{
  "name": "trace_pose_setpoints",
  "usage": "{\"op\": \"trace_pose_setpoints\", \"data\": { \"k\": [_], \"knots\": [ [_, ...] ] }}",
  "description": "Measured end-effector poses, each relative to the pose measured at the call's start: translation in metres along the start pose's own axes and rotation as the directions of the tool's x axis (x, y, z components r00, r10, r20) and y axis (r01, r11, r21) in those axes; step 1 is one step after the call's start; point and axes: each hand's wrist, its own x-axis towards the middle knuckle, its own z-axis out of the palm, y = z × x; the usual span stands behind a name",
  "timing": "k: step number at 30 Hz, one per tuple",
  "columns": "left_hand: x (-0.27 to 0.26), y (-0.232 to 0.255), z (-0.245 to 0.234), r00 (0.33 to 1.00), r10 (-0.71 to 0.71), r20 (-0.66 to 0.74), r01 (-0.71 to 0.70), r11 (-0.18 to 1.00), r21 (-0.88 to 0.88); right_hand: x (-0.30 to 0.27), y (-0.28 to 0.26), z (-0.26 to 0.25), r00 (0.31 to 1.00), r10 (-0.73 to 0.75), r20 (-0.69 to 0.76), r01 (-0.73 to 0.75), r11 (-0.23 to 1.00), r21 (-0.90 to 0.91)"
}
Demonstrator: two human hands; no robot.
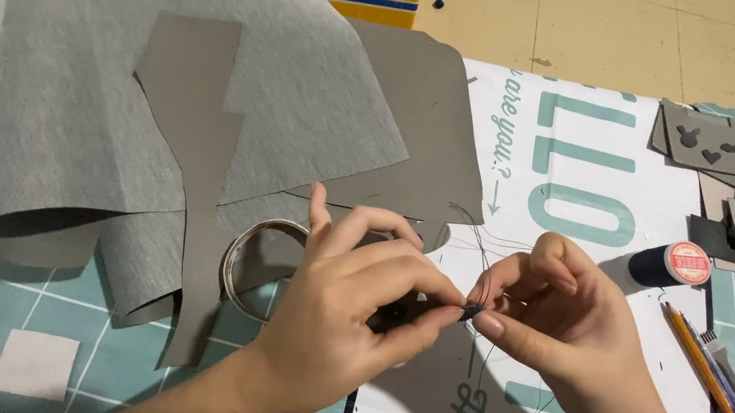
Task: Hand-sewing the edges of a grey felt rabbit face cutout using a needle and thread.
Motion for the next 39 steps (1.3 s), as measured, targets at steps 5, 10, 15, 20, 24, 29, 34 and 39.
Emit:
{"op": "trace_pose_setpoints", "data": {
  "k": [5,10,15,20,24,29,34,39],
  "knots": [
    [-0.003,-0.001,0.001,0.986,-0.147,0.076,0.154,0.983,-0.097,-0.001,-0.004,0.009,0.997,-0.054,-0.048,0.051,0.996,-0.074],
    [-0.001,-0.004,0.001,0.910,-0.376,0.177,0.408,0.887,-0.214,0.002,-0.002,0.007,0.998,-0.063,0.010,0.063,0.996,-0.070],
    [0.003,-0.009,-0.004,0.763,-0.561,0.321,0.632,0.752,-0.188,0.005,0.000,0.000,0.982,0.157,0.101,-0.167,0.980,0.104],
    [0.007,-0.006,-0.007,0.761,-0.542,0.357,0.626,0.757,-0.185,0.010,0.004,0.002,0.996,0.084,-0.042,-0.081,0.995,0.059],
    [-0.004,-0.013,0.004,0.872,-0.375,0.314,0.431,0.893,-0.130,0.008,0.000,0.001,0.993,-0.012,-0.119,0.004,0.997,-0.072],
    [-0.006,-0.013,0.006,0.929,-0.248,0.274,0.293,0.946,-0.138,0.003,-0.001,0.010,0.991,0.108,-0.083,-0.113,0.992,-0.059],
    [0.003,-0.011,-0.004,0.910,-0.315,0.270,0.362,0.921,-0.144,0.007,0.004,0.000,0.991,0.054,-0.119,-0.059,0.997,-0.041],
    [0.003,-0.026,0.000,0.608,-0.758,0.238,0.793,0.561,-0.239,0.009,0.002,0.000,0.964,-0.087,-0.250,0.067,0.994,-0.089]
  ]
}}
